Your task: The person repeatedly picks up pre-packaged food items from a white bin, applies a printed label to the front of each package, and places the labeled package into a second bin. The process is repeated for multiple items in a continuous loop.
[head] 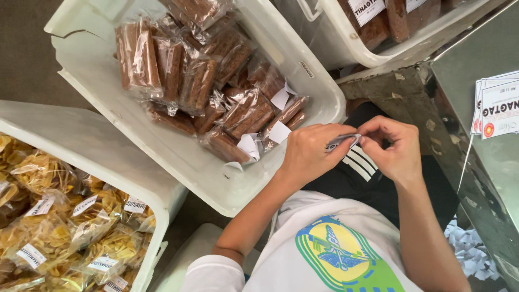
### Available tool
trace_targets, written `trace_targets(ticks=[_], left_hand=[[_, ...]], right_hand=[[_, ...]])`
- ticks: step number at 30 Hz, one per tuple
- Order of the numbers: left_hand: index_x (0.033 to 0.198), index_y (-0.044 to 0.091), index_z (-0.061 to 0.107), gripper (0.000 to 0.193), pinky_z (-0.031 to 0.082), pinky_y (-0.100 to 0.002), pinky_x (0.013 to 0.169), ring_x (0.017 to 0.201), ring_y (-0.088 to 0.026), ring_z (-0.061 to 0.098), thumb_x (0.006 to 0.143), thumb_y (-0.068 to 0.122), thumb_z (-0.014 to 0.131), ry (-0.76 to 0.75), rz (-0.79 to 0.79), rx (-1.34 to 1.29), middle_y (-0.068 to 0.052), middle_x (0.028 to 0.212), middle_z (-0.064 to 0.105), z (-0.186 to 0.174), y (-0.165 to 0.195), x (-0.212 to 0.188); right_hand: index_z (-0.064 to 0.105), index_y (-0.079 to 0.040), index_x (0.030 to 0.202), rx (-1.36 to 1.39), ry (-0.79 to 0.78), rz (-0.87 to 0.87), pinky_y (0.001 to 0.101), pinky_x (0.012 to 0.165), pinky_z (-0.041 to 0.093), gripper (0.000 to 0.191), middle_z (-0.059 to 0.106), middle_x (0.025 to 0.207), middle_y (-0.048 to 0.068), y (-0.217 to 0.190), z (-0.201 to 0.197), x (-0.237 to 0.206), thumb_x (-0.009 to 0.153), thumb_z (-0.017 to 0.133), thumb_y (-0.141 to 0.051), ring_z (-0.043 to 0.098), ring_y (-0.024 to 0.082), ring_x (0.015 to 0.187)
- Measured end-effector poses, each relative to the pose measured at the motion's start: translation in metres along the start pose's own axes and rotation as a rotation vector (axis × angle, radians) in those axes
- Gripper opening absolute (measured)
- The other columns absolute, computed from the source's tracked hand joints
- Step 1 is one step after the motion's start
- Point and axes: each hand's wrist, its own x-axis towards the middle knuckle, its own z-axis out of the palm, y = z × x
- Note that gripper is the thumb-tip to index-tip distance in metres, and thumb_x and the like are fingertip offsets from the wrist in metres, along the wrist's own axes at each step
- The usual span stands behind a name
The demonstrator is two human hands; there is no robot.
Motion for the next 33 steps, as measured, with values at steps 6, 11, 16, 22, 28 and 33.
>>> trace_targets(ticks=[6,11,16,22,28,33], left_hand=[[0.112,0.020,0.073,0.026,0.045,-0.047,0.110,0.114,-0.020,0.064,0.086,0.015,0.078,-0.090,0.342,0.161,0.002,0.118,0.069,-0.009,-0.012,0.000],[0.105,0.018,0.072,0.020,0.046,-0.049,0.113,0.117,-0.020,0.064,0.087,0.012,0.079,-0.183,0.478,0.189,0.002,0.119,0.066,-0.011,-0.034,-0.005],[0.113,0.008,0.058,0.021,0.059,-0.035,0.096,0.106,-0.016,0.063,0.096,0.002,0.067,0.627,0.002,-0.427,-0.008,0.113,0.061,-0.060,-0.063,-0.009],[0.140,0.007,0.041,0.029,0.059,-0.034,0.085,0.093,-0.021,0.075,0.115,0.009,0.057,0.380,0.099,-1.092,-0.016,0.106,0.075,-0.056,-0.075,-0.027],[0.153,0.013,0.019,0.080,0.044,-0.037,0.115,0.125,-0.027,0.065,0.095,0.005,0.074,-0.180,-0.162,-0.642,-0.021,0.129,0.070,-0.006,-0.085,-0.030],[0.159,0.007,0.023,0.075,0.053,-0.033,0.086,0.097,-0.018,0.068,0.101,0.012,0.069,-0.292,-0.480,-1.159,-0.021,0.115,0.069,0.006,-0.098,-0.024]], right_hand=[[0.070,0.004,0.097,0.482,-0.251,0.096,0.0257,0.078,0.054,0.010,0.070,0.089,0.006,0.043,-0.015,-0.002,0.088,0.071,0.000,0.065,0.011,0.083],[0.069,0.003,0.092,0.607,-0.314,0.170,0.0266,0.074,0.052,0.009,0.069,0.087,0.005,0.074,-0.006,-0.002,0.084,0.071,0.000,0.065,0.012,0.081],[0.069,0.002,0.091,0.471,-0.187,0.199,0.0253,0.073,0.047,0.007,0.066,0.083,0.004,0.090,0.003,0.004,0.085,0.065,0.002,0.059,0.011,0.078],[0.066,-0.002,0.088,0.291,-0.181,0.074,0.0241,0.072,0.049,0.005,0.066,0.083,0.001,0.063,0.009,0.000,0.083,0.065,-0.001,0.059,0.008,0.076],[0.068,-0.003,0.090,-0.048,-0.273,-0.074,0.0265,0.065,0.043,0.008,0.067,0.082,0.001,0.017,0.009,0.003,0.082,0.069,-0.001,0.054,0.009,0.071],[0.066,-0.003,0.092,-0.081,-0.261,-0.233,0.0280,0.071,0.045,0.010,0.068,0.089,0.002,-0.002,0.002,0.005,0.083,0.070,-0.004,0.060,0.013,0.078]])
